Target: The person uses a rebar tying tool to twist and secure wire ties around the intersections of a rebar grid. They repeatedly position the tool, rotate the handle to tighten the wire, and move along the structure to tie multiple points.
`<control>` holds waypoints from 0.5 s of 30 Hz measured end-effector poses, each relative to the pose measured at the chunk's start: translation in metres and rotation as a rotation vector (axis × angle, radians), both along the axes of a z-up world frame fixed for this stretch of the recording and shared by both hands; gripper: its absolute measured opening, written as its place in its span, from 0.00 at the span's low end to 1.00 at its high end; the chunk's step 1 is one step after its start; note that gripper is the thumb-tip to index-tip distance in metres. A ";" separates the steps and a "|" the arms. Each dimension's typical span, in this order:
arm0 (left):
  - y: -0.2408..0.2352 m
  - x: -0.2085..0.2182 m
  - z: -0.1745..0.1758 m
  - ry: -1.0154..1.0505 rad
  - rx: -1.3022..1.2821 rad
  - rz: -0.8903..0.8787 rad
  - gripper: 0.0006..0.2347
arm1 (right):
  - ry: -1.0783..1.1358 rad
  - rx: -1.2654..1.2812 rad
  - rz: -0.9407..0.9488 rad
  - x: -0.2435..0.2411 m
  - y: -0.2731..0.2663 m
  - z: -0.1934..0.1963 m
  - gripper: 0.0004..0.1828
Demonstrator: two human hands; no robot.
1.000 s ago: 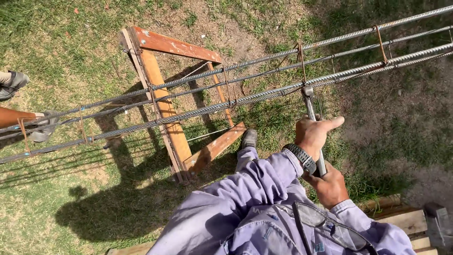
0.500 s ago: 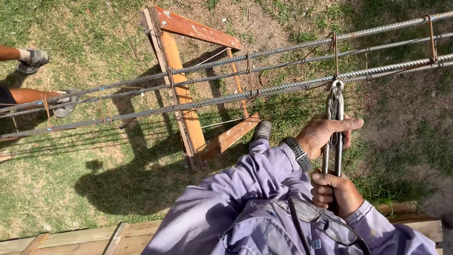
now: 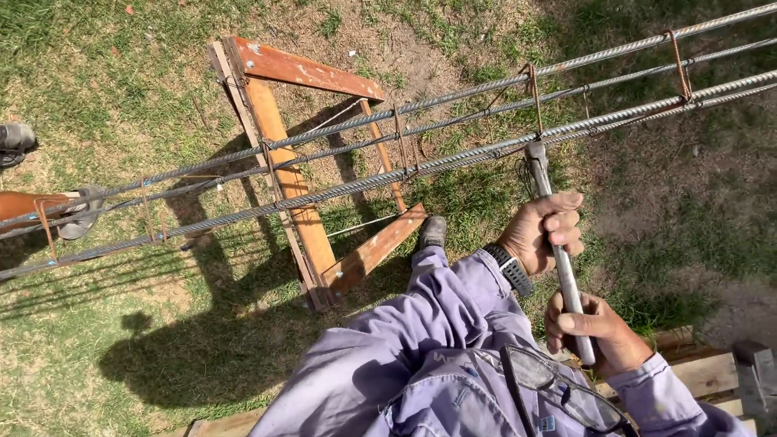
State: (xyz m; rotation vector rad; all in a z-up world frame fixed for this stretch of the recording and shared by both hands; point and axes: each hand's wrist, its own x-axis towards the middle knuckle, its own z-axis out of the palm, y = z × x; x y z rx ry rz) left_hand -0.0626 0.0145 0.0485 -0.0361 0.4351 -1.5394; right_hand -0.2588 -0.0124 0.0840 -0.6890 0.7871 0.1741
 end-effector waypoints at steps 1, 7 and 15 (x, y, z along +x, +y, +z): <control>-0.001 0.001 0.000 0.004 -0.009 -0.011 0.10 | 0.004 -0.009 -0.011 -0.006 0.007 -0.007 0.17; 0.010 0.009 0.002 0.429 -0.685 0.137 0.06 | 0.059 0.494 -0.234 0.015 0.038 -0.002 0.11; -0.011 -0.006 0.025 -0.662 0.523 -0.058 0.16 | 0.842 -1.161 0.540 0.021 0.019 0.016 0.25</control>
